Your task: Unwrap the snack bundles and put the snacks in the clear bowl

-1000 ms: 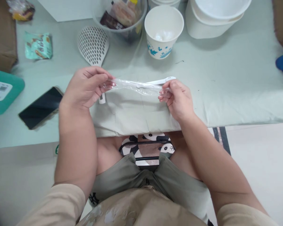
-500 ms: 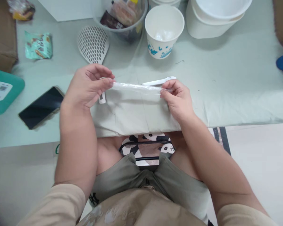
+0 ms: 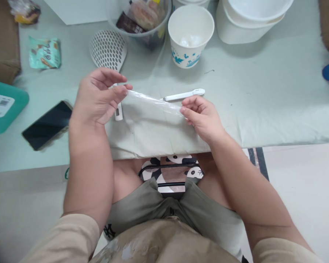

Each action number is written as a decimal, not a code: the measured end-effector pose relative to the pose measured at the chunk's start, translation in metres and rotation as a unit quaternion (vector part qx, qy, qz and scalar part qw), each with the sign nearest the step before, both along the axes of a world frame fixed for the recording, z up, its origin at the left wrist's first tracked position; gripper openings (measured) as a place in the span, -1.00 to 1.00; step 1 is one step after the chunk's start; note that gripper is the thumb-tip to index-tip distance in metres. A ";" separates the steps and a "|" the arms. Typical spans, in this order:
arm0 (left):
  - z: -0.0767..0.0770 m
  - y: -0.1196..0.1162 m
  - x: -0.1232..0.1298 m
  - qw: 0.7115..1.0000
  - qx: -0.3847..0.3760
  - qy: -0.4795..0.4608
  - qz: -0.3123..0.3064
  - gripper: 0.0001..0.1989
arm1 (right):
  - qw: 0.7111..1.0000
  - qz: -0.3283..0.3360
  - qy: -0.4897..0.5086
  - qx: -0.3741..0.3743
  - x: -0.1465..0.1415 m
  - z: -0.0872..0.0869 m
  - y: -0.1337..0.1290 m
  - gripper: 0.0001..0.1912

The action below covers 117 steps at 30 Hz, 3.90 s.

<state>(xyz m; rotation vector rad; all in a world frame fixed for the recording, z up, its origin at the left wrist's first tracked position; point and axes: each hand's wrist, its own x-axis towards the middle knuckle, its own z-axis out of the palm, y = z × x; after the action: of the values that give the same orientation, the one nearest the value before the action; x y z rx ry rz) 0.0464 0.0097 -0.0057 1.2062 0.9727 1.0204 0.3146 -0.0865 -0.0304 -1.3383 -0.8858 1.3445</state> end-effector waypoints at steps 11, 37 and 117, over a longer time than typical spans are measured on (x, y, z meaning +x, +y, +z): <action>0.016 -0.016 0.004 0.984 -0.056 -0.022 -0.166 -0.55 | 0.992 0.002 0.103 -0.077 0.003 0.015 0.010 -0.56; 0.015 -0.023 0.036 0.989 -0.095 0.063 -0.099 -0.86 | 0.977 0.169 0.110 -0.063 -0.061 0.005 -0.007 -0.47; 0.016 -0.001 0.010 0.983 -0.110 0.016 0.146 -0.76 | 0.918 0.321 0.176 -0.154 -0.043 0.019 -0.021 -0.61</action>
<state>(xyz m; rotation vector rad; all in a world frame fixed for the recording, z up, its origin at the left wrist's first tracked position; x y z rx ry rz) 0.0567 0.0092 0.0102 0.9157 1.2781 1.0902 0.2720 -0.1077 -0.0115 -1.0005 -0.9224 2.2339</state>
